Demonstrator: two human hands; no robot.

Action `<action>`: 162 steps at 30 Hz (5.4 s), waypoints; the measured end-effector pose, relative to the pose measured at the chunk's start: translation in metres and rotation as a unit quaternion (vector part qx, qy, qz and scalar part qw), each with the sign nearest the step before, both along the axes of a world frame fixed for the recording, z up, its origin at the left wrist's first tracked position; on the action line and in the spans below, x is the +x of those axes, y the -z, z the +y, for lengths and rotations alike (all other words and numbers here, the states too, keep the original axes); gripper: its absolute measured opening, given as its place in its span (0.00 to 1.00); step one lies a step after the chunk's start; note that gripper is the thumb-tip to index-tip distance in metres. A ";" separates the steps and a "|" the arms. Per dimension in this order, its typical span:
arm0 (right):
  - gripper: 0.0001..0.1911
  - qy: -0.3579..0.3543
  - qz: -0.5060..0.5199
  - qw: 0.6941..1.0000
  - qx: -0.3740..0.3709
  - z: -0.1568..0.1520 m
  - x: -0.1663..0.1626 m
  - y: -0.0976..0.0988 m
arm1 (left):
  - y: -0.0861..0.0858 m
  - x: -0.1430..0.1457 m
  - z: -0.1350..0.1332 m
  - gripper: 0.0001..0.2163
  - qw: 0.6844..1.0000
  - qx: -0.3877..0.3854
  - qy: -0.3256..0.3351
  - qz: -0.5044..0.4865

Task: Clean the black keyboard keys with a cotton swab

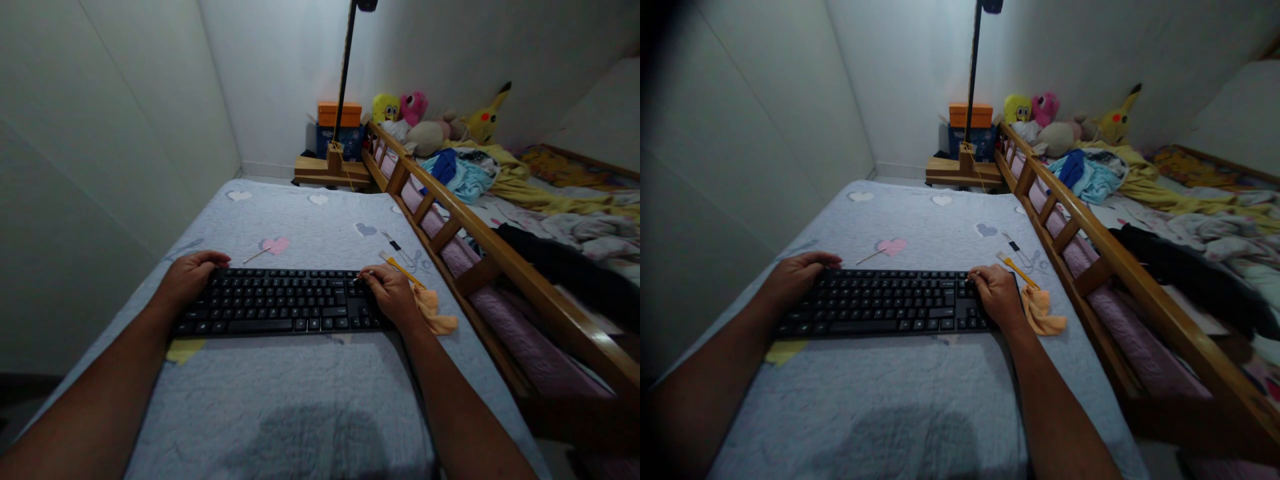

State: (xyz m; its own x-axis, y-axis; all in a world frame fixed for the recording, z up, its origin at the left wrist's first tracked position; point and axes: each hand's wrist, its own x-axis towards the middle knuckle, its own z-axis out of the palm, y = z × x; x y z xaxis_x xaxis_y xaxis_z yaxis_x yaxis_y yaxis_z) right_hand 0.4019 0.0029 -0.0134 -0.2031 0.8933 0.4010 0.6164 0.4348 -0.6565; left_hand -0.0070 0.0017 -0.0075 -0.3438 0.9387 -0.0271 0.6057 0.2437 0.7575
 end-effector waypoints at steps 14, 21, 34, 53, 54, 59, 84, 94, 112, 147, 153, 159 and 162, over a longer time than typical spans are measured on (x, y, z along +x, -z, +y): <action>0.11 0.008 -0.002 1.000 0.004 0.001 -0.002 0.000 | 0.002 0.001 0.001 0.19 1.000 0.003 0.001 -0.006; 0.12 0.009 -0.004 1.000 0.003 0.000 -0.004 -0.002 | 0.002 -0.001 0.001 0.19 1.000 -0.001 0.002 0.005; 0.12 0.030 -0.003 1.000 -0.002 0.001 0.005 -0.006 | 0.000 0.001 0.000 0.18 1.000 -0.003 0.001 -0.008; 0.11 0.025 0.004 1.000 0.004 -0.001 0.010 -0.007 | -0.001 0.001 0.000 0.18 1.000 -0.001 0.004 -0.012; 0.11 0.022 0.002 1.000 0.005 -0.002 0.010 -0.008 | -0.001 0.001 0.000 0.18 1.000 0.000 0.005 -0.011; 0.11 0.010 -0.018 1.000 0.003 -0.006 0.010 -0.011 | -0.001 0.000 0.000 0.18 1.000 0.007 0.002 -0.009; 0.10 0.005 -0.022 1.000 -0.015 -0.012 0.013 -0.014 | -0.001 0.000 0.000 0.18 1.000 0.002 0.006 -0.006; 0.11 -0.025 -0.035 0.998 -0.044 -0.015 0.014 -0.021 | -0.002 0.001 0.000 0.19 1.000 0.003 0.012 -0.001; 0.10 0.001 0.003 1.000 -0.015 -0.010 0.015 -0.010 | -0.001 0.001 0.001 0.19 1.000 -0.006 0.015 0.003; 0.10 0.009 -0.008 1.000 -0.028 -0.010 0.016 -0.008 | -0.003 0.001 -0.002 0.17 1.000 0.002 0.010 -0.005; 0.10 0.008 -0.007 1.000 -0.028 -0.010 0.015 -0.010 | -0.001 -0.001 0.000 0.17 1.000 0.008 0.010 -0.015; 0.10 0.007 -0.007 0.999 -0.034 -0.010 0.015 -0.009 | -0.001 -0.001 0.001 0.16 1.000 0.012 0.007 -0.010; 0.10 0.010 -0.004 1.000 -0.030 -0.010 0.015 -0.008 | 0.001 -0.003 0.001 0.16 1.000 0.013 0.007 -0.011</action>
State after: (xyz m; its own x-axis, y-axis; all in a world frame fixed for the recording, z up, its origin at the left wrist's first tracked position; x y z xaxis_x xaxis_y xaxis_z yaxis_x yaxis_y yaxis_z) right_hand 0.4167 -0.0071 -0.0057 -0.1889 0.9192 0.3455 0.6299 0.3833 -0.6755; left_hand -0.0095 0.0029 -0.0085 -0.3299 0.9439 -0.0106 0.5917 0.2156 0.7768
